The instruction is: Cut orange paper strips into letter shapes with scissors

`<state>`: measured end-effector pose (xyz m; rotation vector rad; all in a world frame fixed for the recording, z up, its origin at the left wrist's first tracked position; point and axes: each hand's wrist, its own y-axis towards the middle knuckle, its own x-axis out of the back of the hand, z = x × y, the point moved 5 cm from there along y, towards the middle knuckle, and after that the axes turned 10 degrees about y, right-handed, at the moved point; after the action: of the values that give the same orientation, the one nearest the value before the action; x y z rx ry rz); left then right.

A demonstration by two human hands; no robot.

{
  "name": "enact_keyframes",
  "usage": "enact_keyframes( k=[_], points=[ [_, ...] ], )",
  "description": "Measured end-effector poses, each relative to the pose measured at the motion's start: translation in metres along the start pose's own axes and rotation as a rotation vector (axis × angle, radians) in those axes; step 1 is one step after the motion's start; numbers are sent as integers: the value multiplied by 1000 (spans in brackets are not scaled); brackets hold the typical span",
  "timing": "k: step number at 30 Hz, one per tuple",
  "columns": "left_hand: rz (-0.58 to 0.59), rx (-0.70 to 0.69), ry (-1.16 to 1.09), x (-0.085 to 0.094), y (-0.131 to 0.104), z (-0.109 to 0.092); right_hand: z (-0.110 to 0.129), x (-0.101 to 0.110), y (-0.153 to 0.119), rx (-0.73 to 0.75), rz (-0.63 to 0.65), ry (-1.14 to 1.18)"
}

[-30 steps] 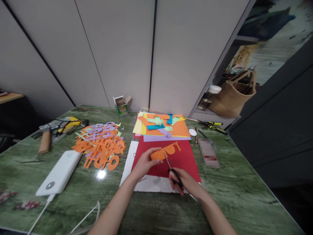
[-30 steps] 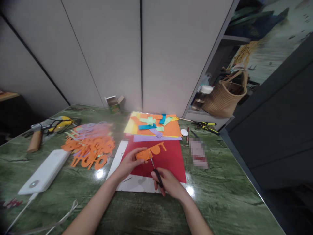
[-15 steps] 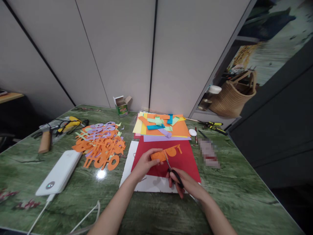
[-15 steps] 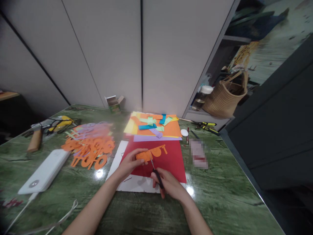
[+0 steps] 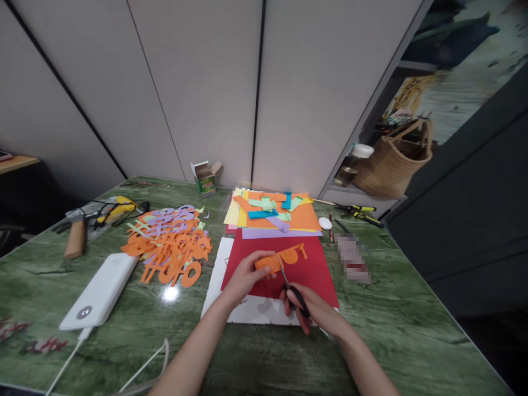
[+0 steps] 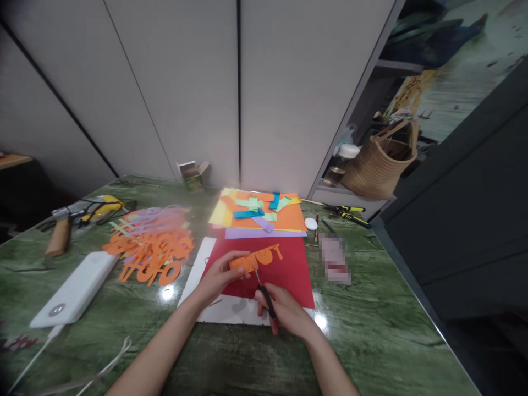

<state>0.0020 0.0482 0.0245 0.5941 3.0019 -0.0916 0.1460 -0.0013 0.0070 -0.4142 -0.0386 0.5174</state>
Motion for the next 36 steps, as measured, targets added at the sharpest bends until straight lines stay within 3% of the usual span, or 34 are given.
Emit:
enact_keyframes(
  k=[36],
  points=[
    [-21, 29, -64, 1, 1, 3, -14, 5, 10, 6, -93, -60]
  ],
)
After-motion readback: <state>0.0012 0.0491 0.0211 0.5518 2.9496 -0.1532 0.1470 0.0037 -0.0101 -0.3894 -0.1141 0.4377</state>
